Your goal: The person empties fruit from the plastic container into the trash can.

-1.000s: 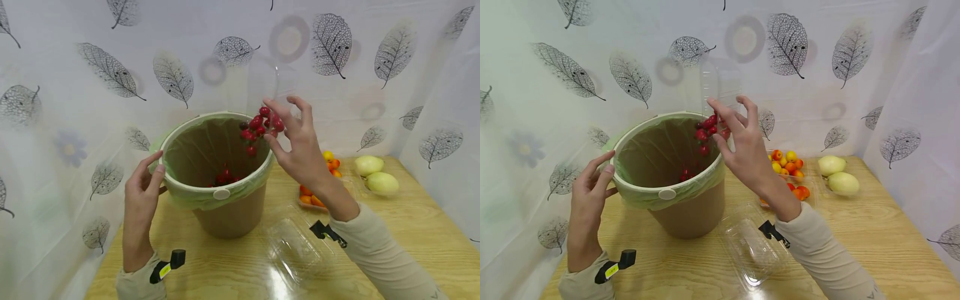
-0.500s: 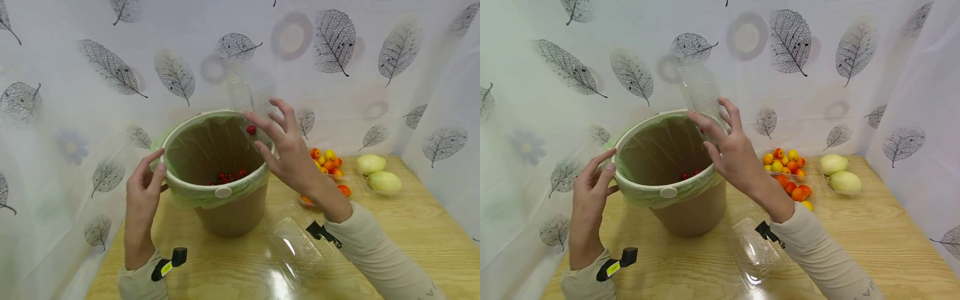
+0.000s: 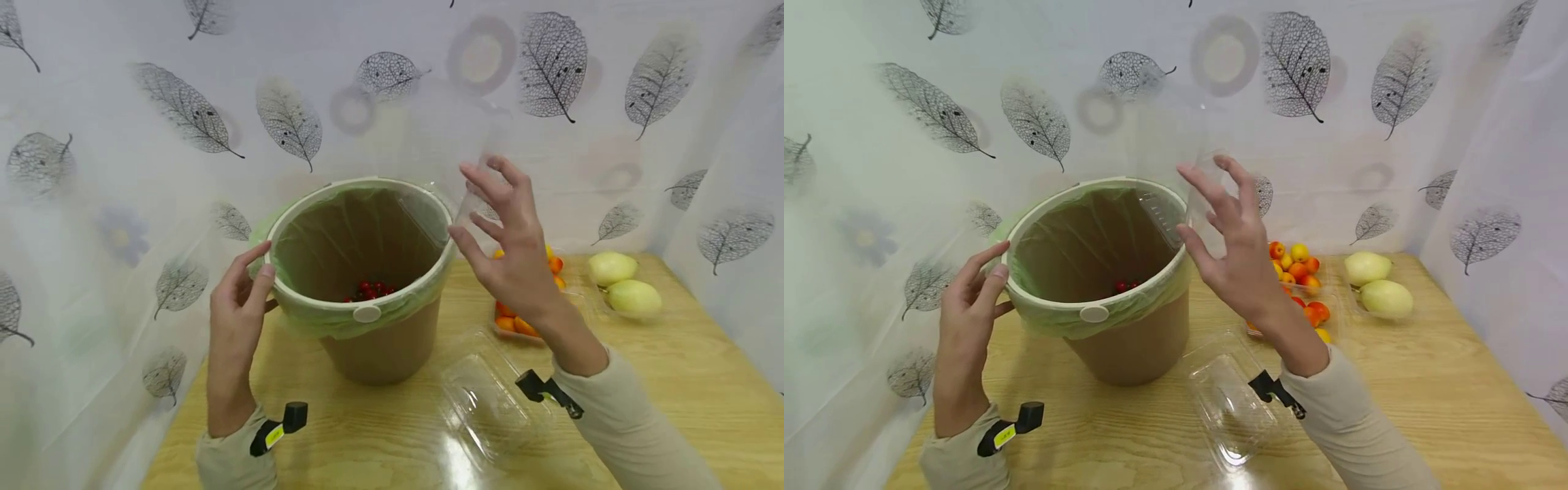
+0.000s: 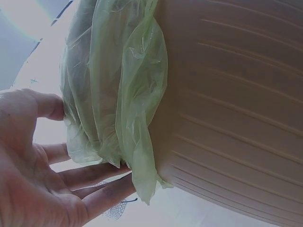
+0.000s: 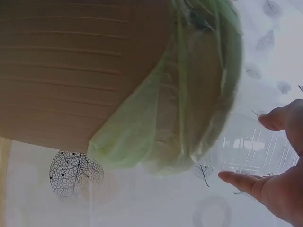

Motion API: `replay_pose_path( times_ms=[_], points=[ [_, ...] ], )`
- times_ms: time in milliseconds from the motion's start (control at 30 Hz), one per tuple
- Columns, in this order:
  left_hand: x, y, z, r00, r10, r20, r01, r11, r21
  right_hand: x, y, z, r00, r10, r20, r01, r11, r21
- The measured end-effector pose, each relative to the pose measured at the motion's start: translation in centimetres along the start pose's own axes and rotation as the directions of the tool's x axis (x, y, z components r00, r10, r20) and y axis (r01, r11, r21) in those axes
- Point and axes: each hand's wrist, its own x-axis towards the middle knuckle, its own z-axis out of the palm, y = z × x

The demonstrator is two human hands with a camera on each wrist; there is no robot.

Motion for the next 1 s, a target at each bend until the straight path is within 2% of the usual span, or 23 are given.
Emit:
replay_pose_path(
  times_ms=[100,200,333,467,667,900,933,1000],
  points=[
    [0.0,0.0,0.0,1.0,-0.003,-0.003,0.003,1.0,0.009,-0.6,-0.7,-1.4,0.999,0.036,-0.03,-0.031,0.989,0.146],
    [0.0,0.1,0.0,1.0,-0.005,-0.001,0.005,1.0,0.001,-1.2,-1.2,-2.9,0.997,0.042,-0.064,-0.023,0.959,0.284],
    [0.1,0.2,0.1,1.0,-0.001,0.0,0.001,1.0,-0.012,-2.3,-1.5,-5.0,0.993,0.057,-0.099,-0.008,0.9,0.437],
    [0.0,0.1,0.1,1.0,-0.001,-0.002,0.001,1.0,-0.018,-4.0,-1.2,-7.4,0.991,0.068,-0.119,0.006,0.848,0.531],
    [-0.1,0.2,0.0,1.0,-0.004,-0.004,0.004,1.0,-0.019,-8.1,-0.3,-11.0,0.992,0.068,-0.109,0.009,0.809,0.588],
    [-0.1,0.1,0.2,1.0,-0.009,0.01,0.009,1.0,-0.012,-14.5,0.5,-15.3,0.988,0.148,-0.043,-0.092,0.791,0.605],
    [-0.1,0.1,0.2,1.0,-0.006,0.007,0.006,1.0,-0.01,-15.3,0.6,-15.8,0.984,0.174,-0.039,-0.117,0.795,0.595],
    [-0.1,0.1,0.2,1.0,-0.003,0.001,0.003,1.0,-0.008,-16.8,0.7,-16.9,0.961,0.272,-0.058,-0.203,0.829,0.521]
  ],
)
